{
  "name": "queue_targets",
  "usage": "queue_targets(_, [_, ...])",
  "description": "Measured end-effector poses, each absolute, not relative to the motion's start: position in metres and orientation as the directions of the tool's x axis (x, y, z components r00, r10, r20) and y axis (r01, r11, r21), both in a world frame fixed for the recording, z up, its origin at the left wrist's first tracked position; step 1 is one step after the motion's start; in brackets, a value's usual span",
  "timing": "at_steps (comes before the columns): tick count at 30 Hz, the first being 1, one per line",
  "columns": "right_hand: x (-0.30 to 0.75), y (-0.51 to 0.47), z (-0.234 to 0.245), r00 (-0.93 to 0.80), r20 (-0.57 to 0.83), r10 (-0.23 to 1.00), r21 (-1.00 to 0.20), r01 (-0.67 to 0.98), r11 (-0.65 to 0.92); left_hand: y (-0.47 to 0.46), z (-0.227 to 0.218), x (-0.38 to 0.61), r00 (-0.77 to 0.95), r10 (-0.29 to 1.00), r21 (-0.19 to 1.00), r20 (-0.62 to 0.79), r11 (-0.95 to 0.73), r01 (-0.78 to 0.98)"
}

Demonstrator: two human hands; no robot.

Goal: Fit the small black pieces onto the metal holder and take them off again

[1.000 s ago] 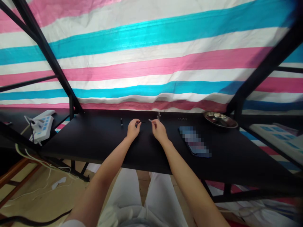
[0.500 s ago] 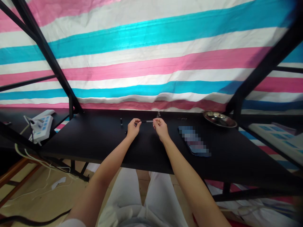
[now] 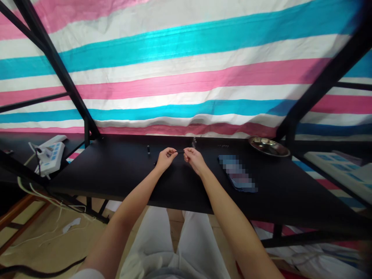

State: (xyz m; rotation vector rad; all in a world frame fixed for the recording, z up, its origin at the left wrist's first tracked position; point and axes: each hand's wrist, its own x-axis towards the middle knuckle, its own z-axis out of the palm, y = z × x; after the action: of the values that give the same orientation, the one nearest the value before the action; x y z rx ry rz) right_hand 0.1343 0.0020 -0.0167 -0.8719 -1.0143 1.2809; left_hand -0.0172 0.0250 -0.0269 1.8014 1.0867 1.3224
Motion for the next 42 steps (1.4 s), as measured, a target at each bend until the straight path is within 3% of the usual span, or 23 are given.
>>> queue_targets(7, [0.135,0.004,-0.02,0.022,0.072,0.997,-0.93,-0.359,0.075,0.019,-0.013,-0.016,0.188,0.852,0.761,0.489,-0.522,0.386])
queue_targets(11, [0.134,0.004,-0.019,0.004,0.035,0.999,-0.941,-0.337,0.034,0.026,0.022,-0.024,0.419,0.758,0.531,0.5,-0.651,0.542])
queue_targets(16, [0.134,0.001,-0.016,0.005,0.009,1.0,-0.955,-0.297,0.01,0.05,0.072,-0.042,0.634,0.721,0.186,0.281,-0.689,0.701])
queue_targets(21, [0.135,-0.001,-0.015,-0.008,0.014,1.0,-0.973,-0.23,0.012,0.068,0.087,-0.057,0.562,0.827,-0.061,-0.01,-0.561,0.825])
queue_targets(24, [0.134,-0.002,-0.014,-0.023,0.008,1.0,-0.981,-0.193,0.004,0.07,0.086,-0.062,0.499,0.861,-0.165,-0.094,-0.508,0.845])
queue_targets(31, [0.134,-0.002,-0.015,-0.029,0.009,1.0,-0.99,-0.144,0.005,0.065,0.09,-0.062,0.449,0.877,-0.244,-0.173,-0.48,0.843])
queue_targets(42, [0.135,-0.003,-0.014,-0.029,0.018,0.999,-0.992,-0.122,0.015,0.062,0.094,-0.062,0.417,0.887,-0.265,-0.197,-0.458,0.849])
